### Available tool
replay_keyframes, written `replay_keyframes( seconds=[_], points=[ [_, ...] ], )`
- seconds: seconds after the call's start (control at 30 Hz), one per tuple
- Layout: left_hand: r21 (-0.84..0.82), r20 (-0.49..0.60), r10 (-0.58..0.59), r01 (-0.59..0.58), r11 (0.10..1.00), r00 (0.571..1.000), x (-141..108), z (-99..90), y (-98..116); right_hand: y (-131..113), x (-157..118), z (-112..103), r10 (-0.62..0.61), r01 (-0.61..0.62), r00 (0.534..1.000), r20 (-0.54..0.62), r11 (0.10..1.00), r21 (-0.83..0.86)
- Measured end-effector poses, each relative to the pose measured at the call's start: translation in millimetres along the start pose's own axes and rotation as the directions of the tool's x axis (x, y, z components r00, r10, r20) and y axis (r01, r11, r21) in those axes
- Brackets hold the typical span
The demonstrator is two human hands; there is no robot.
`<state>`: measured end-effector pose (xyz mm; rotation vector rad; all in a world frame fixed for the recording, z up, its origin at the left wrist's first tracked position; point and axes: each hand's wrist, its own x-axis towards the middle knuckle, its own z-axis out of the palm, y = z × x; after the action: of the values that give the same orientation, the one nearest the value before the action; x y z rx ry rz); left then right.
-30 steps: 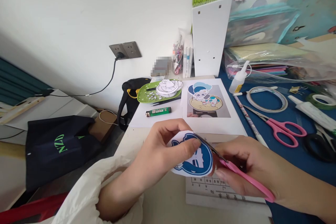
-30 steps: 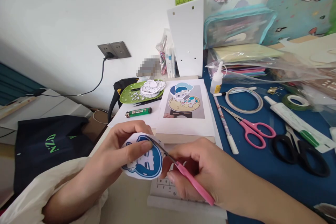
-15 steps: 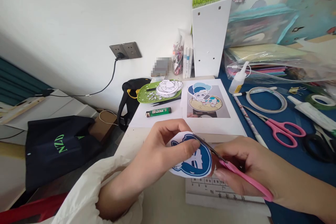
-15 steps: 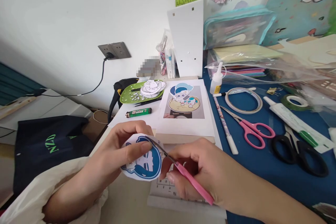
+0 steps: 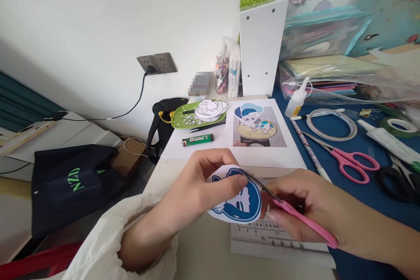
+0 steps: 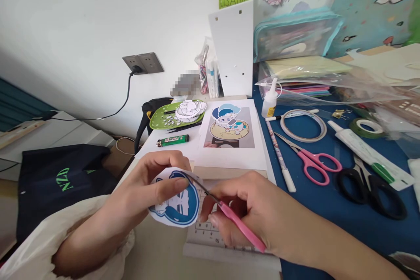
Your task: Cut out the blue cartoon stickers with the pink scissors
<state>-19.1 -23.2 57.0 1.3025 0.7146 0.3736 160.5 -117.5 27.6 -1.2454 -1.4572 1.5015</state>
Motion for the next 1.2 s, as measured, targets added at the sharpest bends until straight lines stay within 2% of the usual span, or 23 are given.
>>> replay_keyframes(
  seconds=[0.4, 0.6, 1.2],
  points=[
    [0.033, -0.005, -0.009, 0.01, 0.999, 1.0, 0.6, -0.5, 0.7, -3.2, 0.4, -1.7, 0.017, -0.018, 0.999, 0.051, 1.0, 0.017],
    [0.017, 0.01, -0.004, 0.004, 1.0, 1.0, 0.6, -0.3, -0.3, -1.2, -0.7, -2.1, -0.022, 0.022, 0.999, 0.034, 1.0, 0.007],
    [0.032, 0.012, -0.007, 0.007, 0.999, 1.0, 1.3, -1.5, -0.3, -2.8, -1.4, -4.6, -0.022, 0.023, 0.999, 0.043, 0.999, -0.04]
  ],
)
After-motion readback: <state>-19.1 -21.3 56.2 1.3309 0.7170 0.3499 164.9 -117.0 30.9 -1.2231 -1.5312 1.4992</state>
